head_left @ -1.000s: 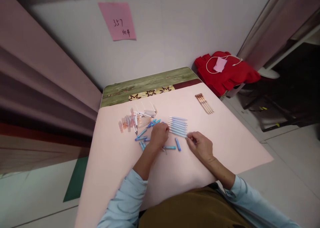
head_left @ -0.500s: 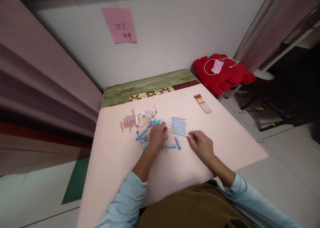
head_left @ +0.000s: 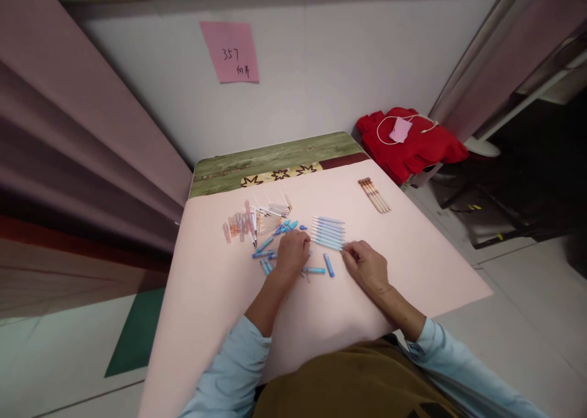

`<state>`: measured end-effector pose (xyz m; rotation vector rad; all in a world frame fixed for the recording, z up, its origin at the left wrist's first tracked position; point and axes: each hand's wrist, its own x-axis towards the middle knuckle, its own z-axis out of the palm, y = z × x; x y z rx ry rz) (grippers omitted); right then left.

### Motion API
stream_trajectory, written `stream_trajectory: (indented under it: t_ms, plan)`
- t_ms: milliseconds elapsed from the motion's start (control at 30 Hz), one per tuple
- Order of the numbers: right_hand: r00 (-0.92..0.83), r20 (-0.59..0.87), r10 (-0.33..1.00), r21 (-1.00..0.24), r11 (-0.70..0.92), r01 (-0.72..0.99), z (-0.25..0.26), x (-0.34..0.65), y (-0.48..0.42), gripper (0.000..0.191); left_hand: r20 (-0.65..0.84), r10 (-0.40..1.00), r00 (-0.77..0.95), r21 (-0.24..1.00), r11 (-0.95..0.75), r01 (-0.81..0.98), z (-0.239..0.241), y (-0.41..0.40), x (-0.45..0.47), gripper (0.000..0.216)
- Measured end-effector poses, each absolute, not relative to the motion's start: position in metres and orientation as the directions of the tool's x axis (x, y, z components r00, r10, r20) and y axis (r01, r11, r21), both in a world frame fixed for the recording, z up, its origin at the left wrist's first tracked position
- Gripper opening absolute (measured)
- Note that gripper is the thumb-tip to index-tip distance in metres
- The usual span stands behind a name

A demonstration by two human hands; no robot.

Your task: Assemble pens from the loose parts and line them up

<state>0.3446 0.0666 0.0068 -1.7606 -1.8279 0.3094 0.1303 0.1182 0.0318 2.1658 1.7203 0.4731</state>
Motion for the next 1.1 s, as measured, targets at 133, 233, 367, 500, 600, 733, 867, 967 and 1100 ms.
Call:
stream_trajectory:
  t_ms: [133, 233, 367, 500, 600, 733, 867, 967, 1100]
  plan:
    - [0.046, 0.244, 0.969, -0.587, 0.11, 0.802, 0.012, 0.347, 0.064, 0.016, 0.126, 0.969, 0.211, 0.507, -0.245, 0.826, 0.033, 0.114, 0.128, 0.015]
    - [0.078, 0.235, 0.969, -0.632, 0.091, 0.77, 0.016, 0.358, 0.056, 0.019, 0.305, 0.937, 0.17, 0.572, -0.323, 0.754, 0.038, 0.098, 0.117, 0.012]
    - [0.123, 0.22, 0.968, -0.674, 0.059, 0.737, 0.016, 0.375, 0.038, 0.023, 0.485, 0.874, 0.028, 0.605, -0.358, 0.711, 0.041, 0.058, 0.089, 0.011]
    - [0.14, 0.186, 0.973, -0.706, 0.033, 0.708, 0.013, 0.382, 0.029, 0.025, 0.457, 0.865, -0.208, 0.676, -0.186, 0.713, 0.03, 0.013, 0.063, 0.011]
    - [0.145, 0.156, 0.977, -0.745, 0.02, 0.667, 0.016, 0.382, 0.049, 0.025, 0.405, 0.848, -0.342, 0.731, -0.075, 0.679, 0.019, -0.01, 0.054, 0.013]
    - [0.041, 0.167, 0.985, -0.688, 0.087, 0.721, 0.024, 0.377, 0.109, 0.025, 0.375, 0.839, -0.394, 0.779, -0.055, 0.625, 0.01, -0.02, 0.053, 0.015]
    - [-0.024, 0.089, 0.996, -0.607, 0.073, 0.791, 0.024, 0.363, 0.162, 0.025, 0.367, 0.843, -0.392, 0.791, -0.061, 0.609, 0.008, -0.02, 0.053, 0.015]
    - [-0.081, 0.028, 0.996, -0.549, 0.083, 0.832, 0.018, 0.353, 0.176, 0.023, 0.346, 0.847, -0.403, 0.811, -0.054, 0.583, 0.007, -0.02, 0.051, 0.015]
    - [-0.063, -0.016, 0.998, -0.566, 0.043, 0.823, 0.014, 0.35, 0.177, 0.023, 0.314, 0.853, -0.416, 0.836, -0.041, 0.548, 0.006, -0.021, 0.049, 0.015]
